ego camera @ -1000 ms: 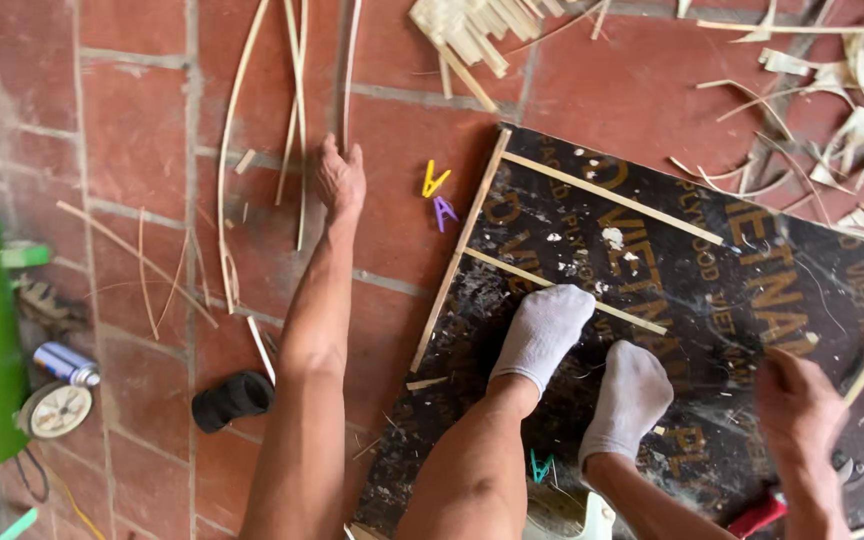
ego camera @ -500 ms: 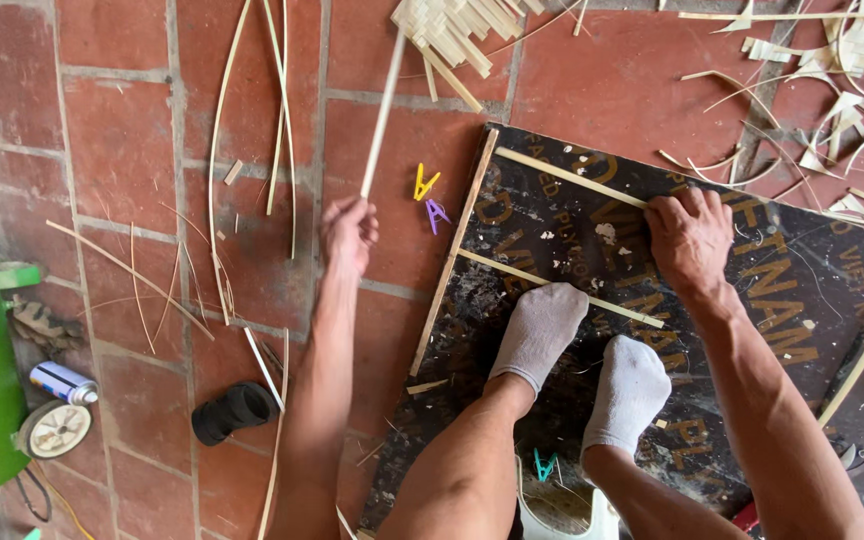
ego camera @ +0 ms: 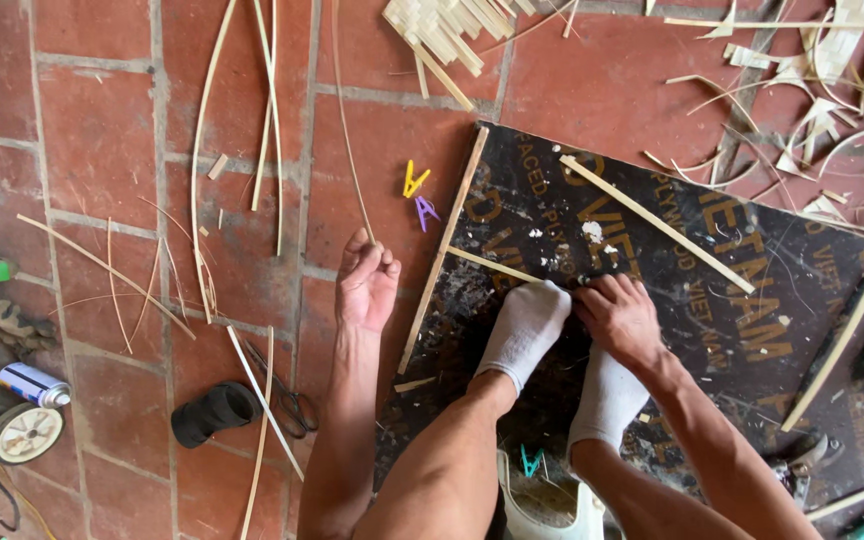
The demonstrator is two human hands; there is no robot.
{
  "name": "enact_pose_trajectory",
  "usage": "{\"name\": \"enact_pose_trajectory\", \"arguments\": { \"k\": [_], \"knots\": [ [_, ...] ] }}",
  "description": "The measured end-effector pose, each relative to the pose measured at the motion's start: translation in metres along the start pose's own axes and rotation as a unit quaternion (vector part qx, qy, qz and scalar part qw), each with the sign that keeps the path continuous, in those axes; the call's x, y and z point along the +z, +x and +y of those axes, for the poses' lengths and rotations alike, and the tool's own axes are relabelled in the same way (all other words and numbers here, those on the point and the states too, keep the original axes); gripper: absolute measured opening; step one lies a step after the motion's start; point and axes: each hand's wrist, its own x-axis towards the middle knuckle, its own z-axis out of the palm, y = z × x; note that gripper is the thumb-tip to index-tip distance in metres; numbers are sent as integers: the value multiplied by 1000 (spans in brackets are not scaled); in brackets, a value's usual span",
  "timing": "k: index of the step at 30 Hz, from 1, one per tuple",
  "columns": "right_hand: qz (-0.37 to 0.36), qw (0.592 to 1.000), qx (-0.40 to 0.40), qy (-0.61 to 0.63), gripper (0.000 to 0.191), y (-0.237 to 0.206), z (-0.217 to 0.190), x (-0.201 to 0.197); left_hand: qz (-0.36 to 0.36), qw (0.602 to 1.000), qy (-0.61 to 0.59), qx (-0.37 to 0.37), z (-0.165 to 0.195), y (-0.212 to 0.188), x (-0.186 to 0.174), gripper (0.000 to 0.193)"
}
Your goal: The person weaves thin bamboo strips into a rectangular frame, using pliers to cut and adjust the strips. They interlace the strips by hand, occasionally using a mallet to tighten the weave, and trim excess material with pliers.
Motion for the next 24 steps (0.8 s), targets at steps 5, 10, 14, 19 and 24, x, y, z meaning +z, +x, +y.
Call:
{"name": "enact_pose_trajectory", "arguments": {
  "k": [5,10,14,19,24],
  "knots": [
    [-57,997,23,-38,7,-4,16,4,-18,973,229,33,-22,-25,18,19],
    [0,993,106,-60,8,-52,47,-24,-18,913,408,2,-82,-25,-13,19],
    [2,981,180,-65,9,-82,47,-37,113,892,436,-40,-113,-33,-40,9],
    [-16,981,180,-77,13,-60,35,-38,149,781,605,46,-112,-42,-51,10],
    [6,993,108,-39,18,-1,10,-18,131,710,681,122,-110,-37,-53,15]
  ]
}}
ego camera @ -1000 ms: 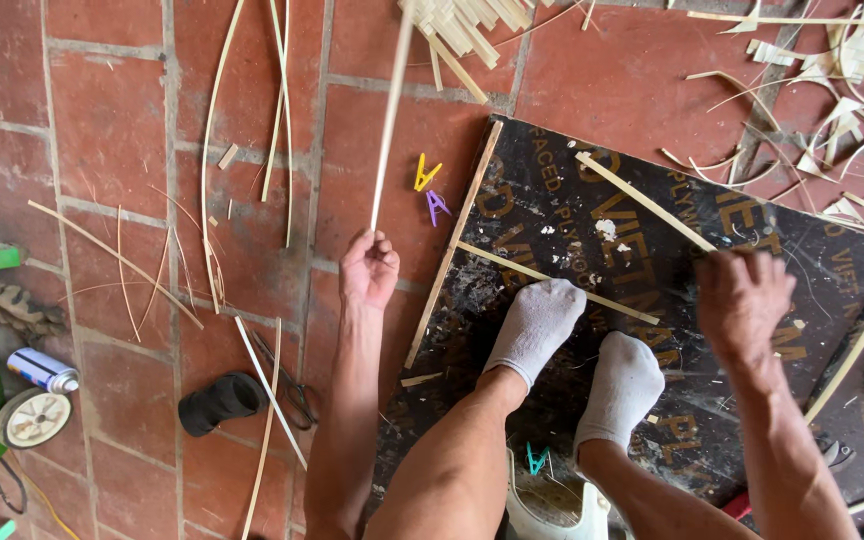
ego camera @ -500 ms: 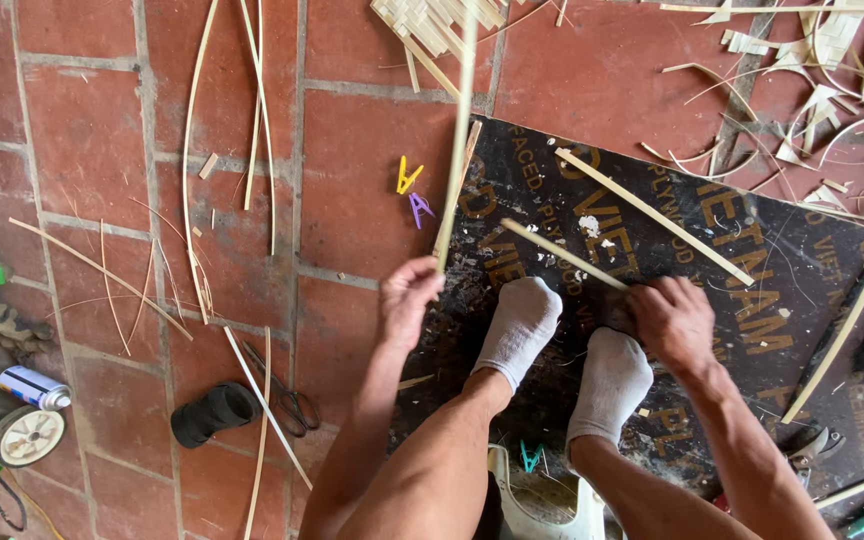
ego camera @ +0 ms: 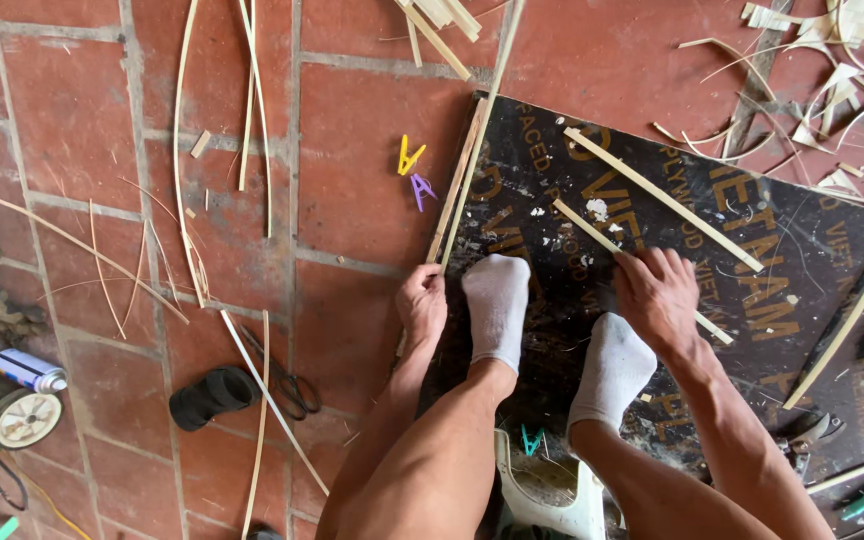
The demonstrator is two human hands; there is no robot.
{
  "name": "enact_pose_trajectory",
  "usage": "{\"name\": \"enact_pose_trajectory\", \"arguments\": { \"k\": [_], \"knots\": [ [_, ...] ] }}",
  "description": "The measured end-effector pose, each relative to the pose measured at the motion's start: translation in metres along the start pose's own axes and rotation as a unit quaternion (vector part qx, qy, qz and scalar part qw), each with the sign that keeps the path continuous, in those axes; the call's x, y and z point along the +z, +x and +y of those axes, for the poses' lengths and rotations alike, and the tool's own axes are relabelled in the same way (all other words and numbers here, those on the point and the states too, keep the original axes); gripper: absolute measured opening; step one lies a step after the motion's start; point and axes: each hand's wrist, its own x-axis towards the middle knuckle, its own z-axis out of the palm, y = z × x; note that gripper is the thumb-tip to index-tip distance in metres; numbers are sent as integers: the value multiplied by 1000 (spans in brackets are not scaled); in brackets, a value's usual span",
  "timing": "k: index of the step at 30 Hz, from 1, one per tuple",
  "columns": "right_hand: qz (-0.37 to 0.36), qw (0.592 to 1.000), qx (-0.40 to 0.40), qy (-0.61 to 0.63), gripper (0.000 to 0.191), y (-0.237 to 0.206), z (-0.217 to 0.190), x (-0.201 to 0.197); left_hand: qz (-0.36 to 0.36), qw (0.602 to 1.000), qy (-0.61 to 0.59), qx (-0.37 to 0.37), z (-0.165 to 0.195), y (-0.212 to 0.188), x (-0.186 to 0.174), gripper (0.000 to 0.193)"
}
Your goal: The person weaves thin bamboo strips into a rectangular frame, using pliers to cut and adjust the strips. They interlace the strips by hand, occasionally using a mallet to tighten the weave, and trim excess material with pliers.
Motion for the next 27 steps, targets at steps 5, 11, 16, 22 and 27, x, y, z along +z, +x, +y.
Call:
{"name": "enact_pose_trajectory", "arguments": {
  "k": [5,11,16,22,27],
  "knots": [
    [15,999,-11,47,19,27,-21,8,10,999,-8,46,-3,-5,-3,16],
    [9,998,56,19,22,-2,-9,-6,35,990,61,125,10,-9,4,26],
    [25,996,83,4,23,-35,7,-4,-7,993,32,113,25,-6,6,21],
    [26,997,78,9,20,-47,21,5,-176,964,-163,-117,36,-3,9,20],
    [26,996,85,21,19,-34,16,-7,-268,897,-313,-161,52,-3,5,21]
  ]
}}
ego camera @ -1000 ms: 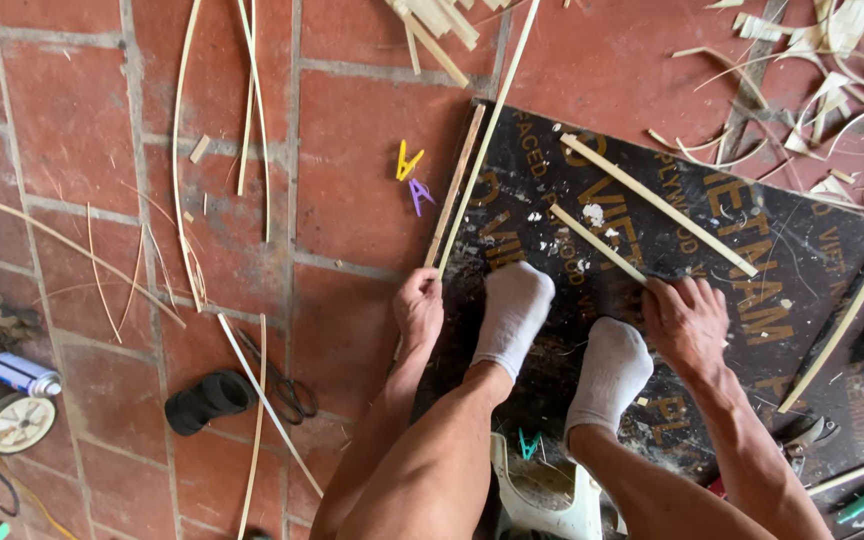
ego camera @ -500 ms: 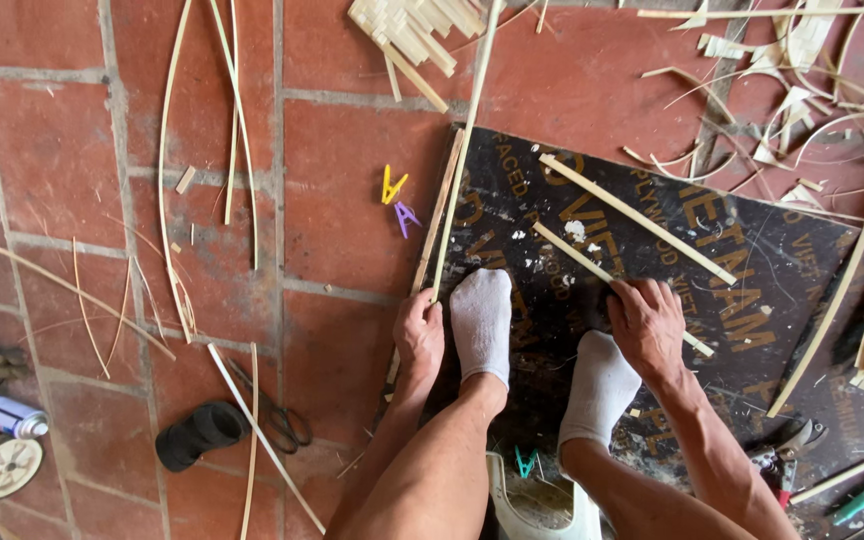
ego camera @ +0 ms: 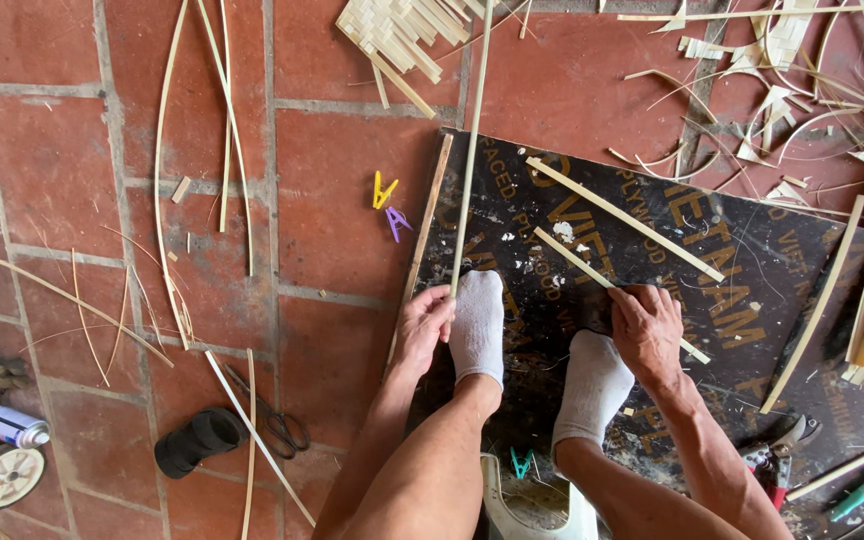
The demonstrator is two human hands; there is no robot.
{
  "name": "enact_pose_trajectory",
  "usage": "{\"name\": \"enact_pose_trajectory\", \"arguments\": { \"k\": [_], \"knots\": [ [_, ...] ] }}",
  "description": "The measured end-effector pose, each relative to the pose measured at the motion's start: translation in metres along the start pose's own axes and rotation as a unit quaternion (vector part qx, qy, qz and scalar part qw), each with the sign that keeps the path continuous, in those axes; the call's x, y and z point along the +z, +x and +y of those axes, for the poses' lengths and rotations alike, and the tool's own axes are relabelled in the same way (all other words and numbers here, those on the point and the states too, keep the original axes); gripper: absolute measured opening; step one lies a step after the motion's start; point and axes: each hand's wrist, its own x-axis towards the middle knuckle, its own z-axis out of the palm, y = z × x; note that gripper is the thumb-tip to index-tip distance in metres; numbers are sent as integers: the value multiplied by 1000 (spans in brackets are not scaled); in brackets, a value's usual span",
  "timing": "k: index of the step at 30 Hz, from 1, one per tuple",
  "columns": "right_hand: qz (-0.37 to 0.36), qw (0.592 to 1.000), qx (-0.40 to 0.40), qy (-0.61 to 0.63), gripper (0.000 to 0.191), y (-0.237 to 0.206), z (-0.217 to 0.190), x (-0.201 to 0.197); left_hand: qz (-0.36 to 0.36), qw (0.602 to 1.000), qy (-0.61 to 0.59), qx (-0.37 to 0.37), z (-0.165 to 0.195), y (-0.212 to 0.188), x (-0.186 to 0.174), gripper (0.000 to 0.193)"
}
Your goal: The person weaves thin bamboo strips into a rectangular frame, using pliers to cut and adjust the strips. They interlace the strips by hand, occasionally using a mallet to tighten the weave, and trim excess material with pliers.
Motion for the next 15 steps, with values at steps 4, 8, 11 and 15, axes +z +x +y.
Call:
{"name": "enact_pose_trajectory", "arguments": {
  "k": [4,8,11,15],
  "knots": [
    [-31,967,66,242,22,24,-40,-13,-149,988,-33,18,14,-19,21,16],
    [-212,732,305,571,23,60,-100,-1,-216,968,130,-8,29,-39,47,13],
    [-196,776,242,548,19,82,-100,-12,-209,959,187,-31,44,-48,39,11],
    [-2,785,234,573,9,114,-36,-48,-277,928,227,-99,54,-64,-7,9]
  ]
}}
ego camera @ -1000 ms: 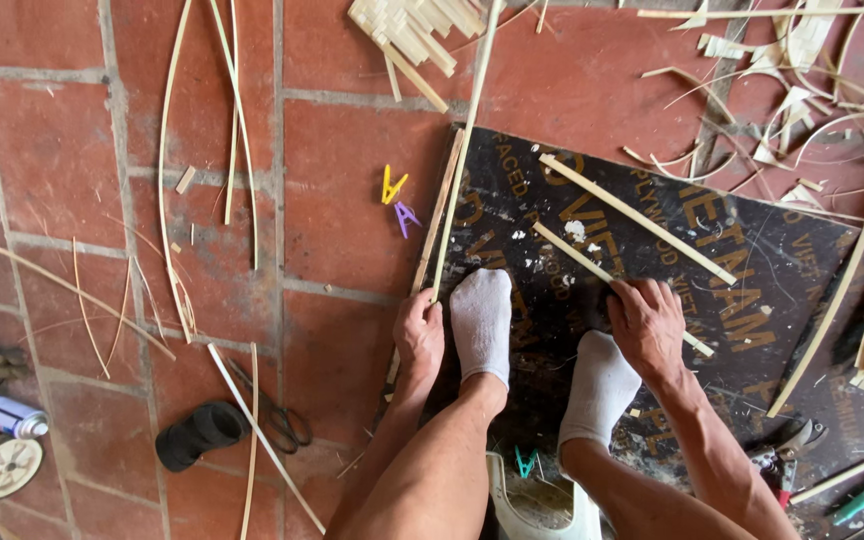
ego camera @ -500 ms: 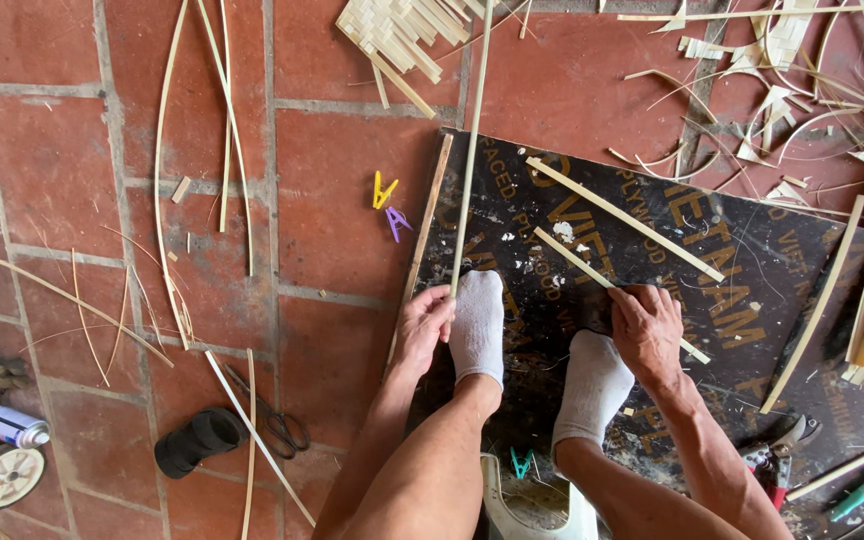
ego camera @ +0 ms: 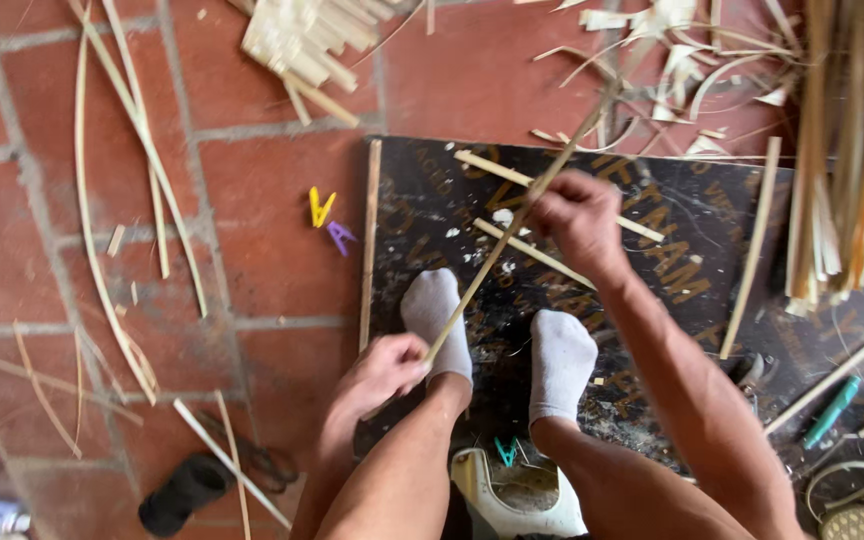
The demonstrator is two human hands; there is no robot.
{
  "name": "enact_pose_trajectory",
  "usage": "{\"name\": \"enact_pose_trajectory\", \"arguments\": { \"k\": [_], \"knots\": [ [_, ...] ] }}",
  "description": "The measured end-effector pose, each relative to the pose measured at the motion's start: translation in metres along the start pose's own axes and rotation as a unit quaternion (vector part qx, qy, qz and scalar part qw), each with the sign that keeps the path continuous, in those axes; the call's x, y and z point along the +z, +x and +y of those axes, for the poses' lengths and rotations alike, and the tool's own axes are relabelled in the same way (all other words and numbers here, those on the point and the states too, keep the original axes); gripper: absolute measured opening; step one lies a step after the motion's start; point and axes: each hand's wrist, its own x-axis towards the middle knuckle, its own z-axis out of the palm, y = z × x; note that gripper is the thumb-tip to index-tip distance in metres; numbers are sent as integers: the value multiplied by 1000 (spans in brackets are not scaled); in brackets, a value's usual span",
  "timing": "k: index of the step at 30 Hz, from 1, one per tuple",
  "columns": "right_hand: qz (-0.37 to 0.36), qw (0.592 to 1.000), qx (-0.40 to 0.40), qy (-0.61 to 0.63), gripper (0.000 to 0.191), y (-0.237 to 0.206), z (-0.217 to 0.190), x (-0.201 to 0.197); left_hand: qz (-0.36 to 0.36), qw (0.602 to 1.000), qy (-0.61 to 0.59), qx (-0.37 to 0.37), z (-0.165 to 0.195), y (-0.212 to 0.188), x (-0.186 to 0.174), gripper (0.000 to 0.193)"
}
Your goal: The person weaves thin bamboo strips into a rectangular frame, using pliers to cut and adjust the strips. They interlace the strips by hand, occasionally using a mallet to tighten the weave, and trim excess material with pliers.
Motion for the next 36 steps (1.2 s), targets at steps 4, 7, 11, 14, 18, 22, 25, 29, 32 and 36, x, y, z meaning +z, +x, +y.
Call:
{"name": "enact_pose_trajectory", "arguments": {
  "k": [4,7,11,14,18,22,25,29,32,36],
  "knots": [
    [77,988,-125,-42,8,24,-29,-87,-49,991,30,-122,-26,-32,-27,9],
    [118,979,-154,-58,8,26,-43,-131,-67,990,8,-125,-38,-46,-47,11],
    [145,978,-152,5,6,21,-44,-152,-43,991,-6,-125,-45,-50,-60,11],
    [133,974,-155,103,6,15,-33,-149,-46,992,9,-113,-50,-36,-56,13],
    [154,968,-194,43,6,16,-26,-167,-62,990,31,-125,-61,-39,-58,17],
    [199,956,-213,-7,6,18,-29,-217,-59,988,12,-140,-76,-80,-83,20],
    [209,958,-189,-46,6,19,-19,-236,-32,986,-41,-160,-89,-99,-94,19],
    [200,961,-187,39,5,23,-4,-243,-10,983,-84,-163,-102,-102,-94,16],
    [209,958,-177,82,8,24,-2,-244,-4,984,-120,-133,-106,-95,-92,17],
    [194,951,-159,183,11,21,-11,-246,14,986,-120,-116,-99,-87,-85,18]
  ]
}}
